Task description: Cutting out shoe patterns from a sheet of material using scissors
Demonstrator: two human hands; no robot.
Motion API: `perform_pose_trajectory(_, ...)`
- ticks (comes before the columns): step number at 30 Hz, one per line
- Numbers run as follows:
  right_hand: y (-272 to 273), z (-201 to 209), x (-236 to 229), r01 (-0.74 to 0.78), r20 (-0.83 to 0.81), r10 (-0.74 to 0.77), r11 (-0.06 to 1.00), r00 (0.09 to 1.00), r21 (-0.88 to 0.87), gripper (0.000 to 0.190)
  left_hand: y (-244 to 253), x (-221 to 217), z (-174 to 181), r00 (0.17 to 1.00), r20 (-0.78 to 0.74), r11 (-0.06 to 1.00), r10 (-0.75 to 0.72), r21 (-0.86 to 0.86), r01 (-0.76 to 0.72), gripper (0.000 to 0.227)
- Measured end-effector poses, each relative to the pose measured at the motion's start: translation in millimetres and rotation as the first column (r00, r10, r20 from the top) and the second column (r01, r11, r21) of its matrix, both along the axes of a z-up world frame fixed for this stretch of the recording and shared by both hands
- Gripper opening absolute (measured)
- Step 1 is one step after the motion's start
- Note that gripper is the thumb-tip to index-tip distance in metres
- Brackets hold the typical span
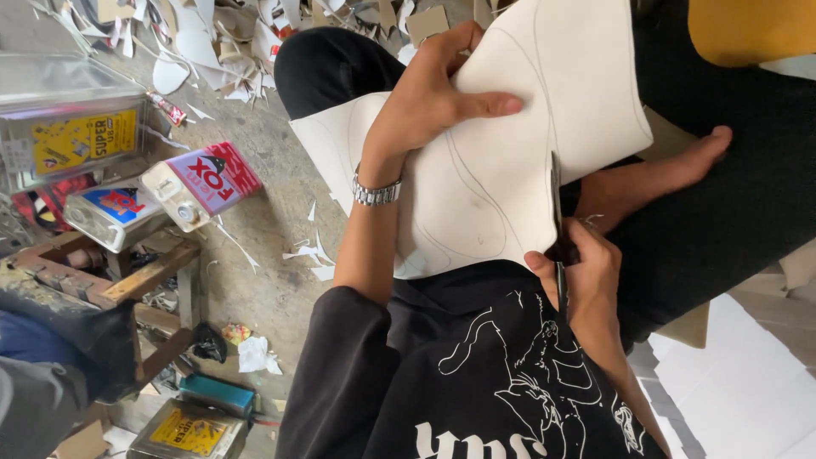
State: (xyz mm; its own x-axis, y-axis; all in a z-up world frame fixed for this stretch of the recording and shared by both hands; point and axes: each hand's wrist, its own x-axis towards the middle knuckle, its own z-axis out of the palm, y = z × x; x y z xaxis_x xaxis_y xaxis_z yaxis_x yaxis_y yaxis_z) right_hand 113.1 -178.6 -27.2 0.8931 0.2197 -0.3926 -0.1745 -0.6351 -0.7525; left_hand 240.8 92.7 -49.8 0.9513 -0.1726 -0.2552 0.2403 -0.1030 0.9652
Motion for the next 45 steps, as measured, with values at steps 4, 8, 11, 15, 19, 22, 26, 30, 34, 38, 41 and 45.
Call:
perform_pose_trajectory(4,0,10,1,0.0,0.022,0.0,1.0,1.0,-0.014,0.063,-2,4,-8,1.0,-0.005,1.0,-0.002,0.013,0.002,0.054)
perform_pose_trajectory(8,0,11,1,-0.004,0.051,0.003,1.0,0.999,0.012,0.065,-1,3,-7,0.998,-0.007,0.988,-0.059,0.145,0.059,0.065)
perform_pose_trajectory(11,4,14,6,-0.041,0.075,0.041,0.999,0.996,0.003,0.078,-4,-3,7,0.998,0.026,0.997,-0.062,0.05,0.061,0.063)
perform_pose_trajectory(15,3,8,7,-0.013,0.014,0.013,1.0,1.0,-0.001,0.081,-2,-11,31,0.996,0.078,0.987,0.046,-0.156,-0.033,0.05)
perform_pose_trajectory(19,4,11,9,-0.063,0.077,0.062,0.998,0.995,0.007,0.081,-3,-17,38,0.985,0.143,0.983,0.092,-0.169,-0.068,0.047)
perform_pose_trajectory(22,0,4,10,-0.075,0.108,0.076,0.997,0.991,-0.012,0.08,-5,-18,42,0.983,0.149,0.981,0.11,-0.174,-0.083,0.044)
perform_pose_trajectory(26,-7,-6,15,-0.109,0.187,0.113,0.994,0.976,-0.031,0.082,-8,-16,45,0.977,0.161,0.977,0.142,-0.182,-0.112,0.042)
perform_pose_trajectory(30,-14,-1,20,-0.132,0.222,0.132,0.991,0.966,-0.016,0.084,-9,-12,45,0.97,0.186,0.968,0.154,-0.225,-0.111,0.034)
perform_pose_trajectory(34,-15,9,25,-0.174,0.213,0.173,0.985,0.962,-0.015,0.087,-13,-13,52,0.967,0.205,0.983,0.15,-0.135,-0.124,0.034)
perform_pose_trajectory(38,-13,10,22,-0.129,0.202,0.129,0.992,0.971,-0.014,0.078,-15,-16,65,0.969,0.183,0.972,0.167,-0.195,-0.131,0.038)
perform_pose_trajectory(41,-15,14,23,-0.126,0.173,0.128,0.992,0.977,-0.023,0.075,-14,-18,63,0.969,0.188,0.979,0.158,-0.157,-0.129,0.038)
perform_pose_trajectory(45,-14,20,20,-0.113,0.199,0.107,0.993,0.974,0.018,0.07,-16,-17,62,0.972,0.175,0.977,0.157,-0.169,-0.128,0.04)
